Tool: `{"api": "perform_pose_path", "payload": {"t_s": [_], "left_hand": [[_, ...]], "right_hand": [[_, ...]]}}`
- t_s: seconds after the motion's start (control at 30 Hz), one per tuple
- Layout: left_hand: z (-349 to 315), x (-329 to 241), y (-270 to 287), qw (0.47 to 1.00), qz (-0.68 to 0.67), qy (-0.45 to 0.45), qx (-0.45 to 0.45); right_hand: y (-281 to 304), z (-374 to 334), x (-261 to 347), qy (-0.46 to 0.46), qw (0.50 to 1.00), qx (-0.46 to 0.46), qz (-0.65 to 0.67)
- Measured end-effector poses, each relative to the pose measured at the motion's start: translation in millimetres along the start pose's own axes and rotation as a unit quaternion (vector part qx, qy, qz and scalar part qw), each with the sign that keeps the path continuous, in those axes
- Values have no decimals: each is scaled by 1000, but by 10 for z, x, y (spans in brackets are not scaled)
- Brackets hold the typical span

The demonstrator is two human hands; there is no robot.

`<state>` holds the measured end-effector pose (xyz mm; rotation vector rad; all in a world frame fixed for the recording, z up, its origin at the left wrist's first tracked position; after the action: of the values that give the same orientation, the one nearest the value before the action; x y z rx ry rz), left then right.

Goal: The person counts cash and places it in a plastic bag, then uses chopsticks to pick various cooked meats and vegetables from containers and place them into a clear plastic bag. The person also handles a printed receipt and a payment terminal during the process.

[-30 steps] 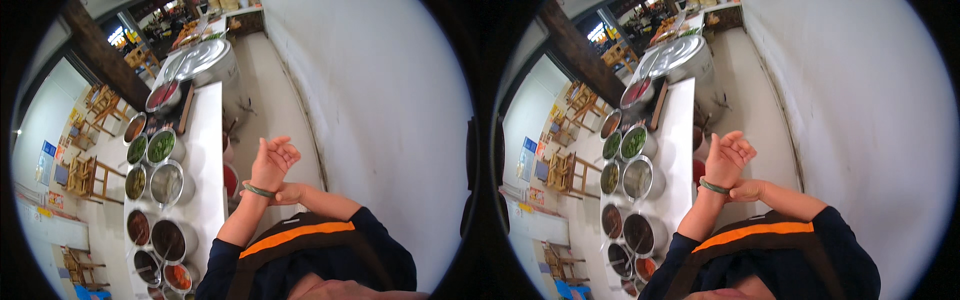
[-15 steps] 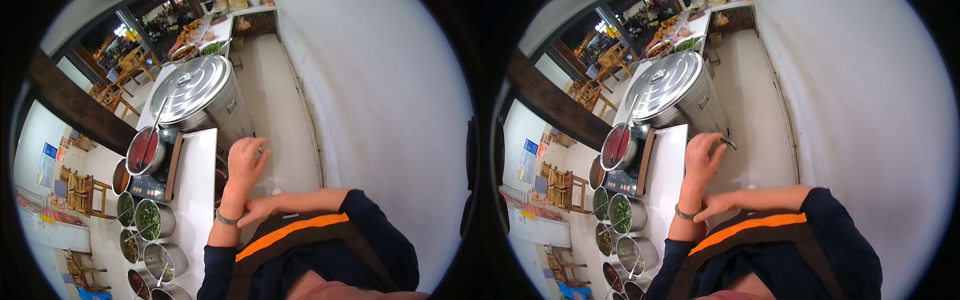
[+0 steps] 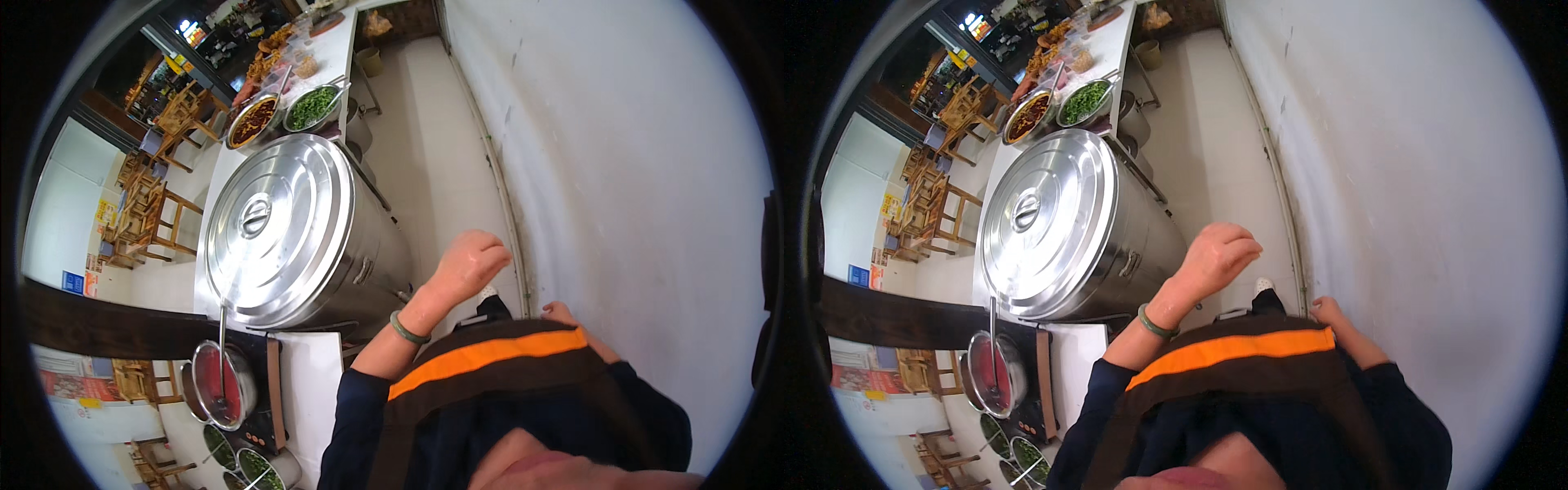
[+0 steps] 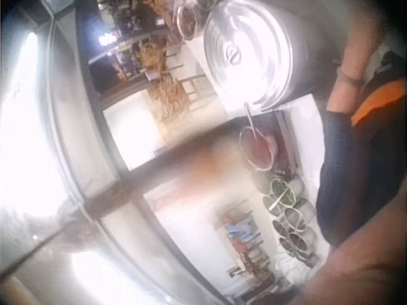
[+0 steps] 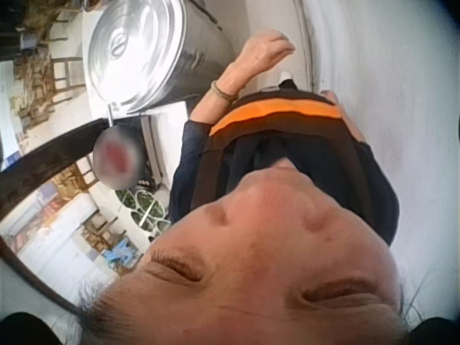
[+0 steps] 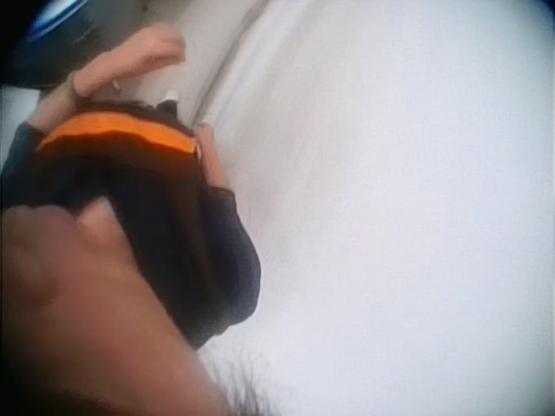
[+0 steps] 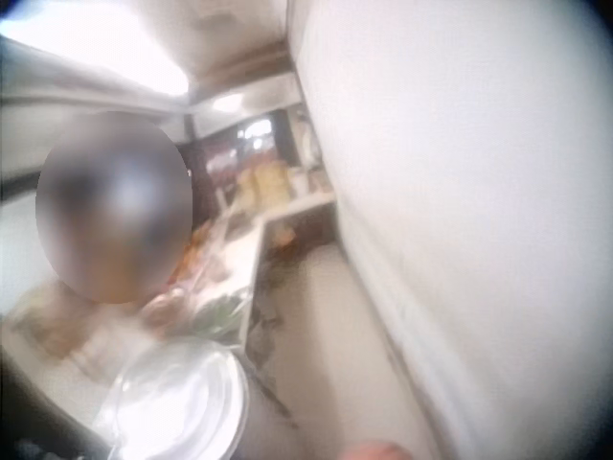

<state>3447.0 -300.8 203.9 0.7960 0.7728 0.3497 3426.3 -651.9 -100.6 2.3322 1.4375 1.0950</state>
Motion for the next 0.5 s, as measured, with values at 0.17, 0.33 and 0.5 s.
{"api": "perform_pose_path", "payload": {"t_s": [0.17, 0.33, 0.5], "left_hand": [[143, 1157, 25, 989, 19, 150, 3], [-117, 2003, 143, 927, -73, 359, -84], [265, 3235, 344, 863, -132, 465, -148]], "right_hand": [[781, 1751, 1432, 91, 965, 118, -217], [2082, 2500, 4042, 224, 937, 224, 149], [2973, 3026, 5637, 392, 669, 520, 359]]}}
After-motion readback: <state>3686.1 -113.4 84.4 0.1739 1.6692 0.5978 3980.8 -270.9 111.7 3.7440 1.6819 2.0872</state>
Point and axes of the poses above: each hand's wrist, its own z-axis towards the middle knuckle, its own y-axis out of the back of the hand, x = y × z, the point moved 1 cm from there along z, towards the middle knuckle, and after that the axes turned 8 degrees about x, right-handed, at the moved point
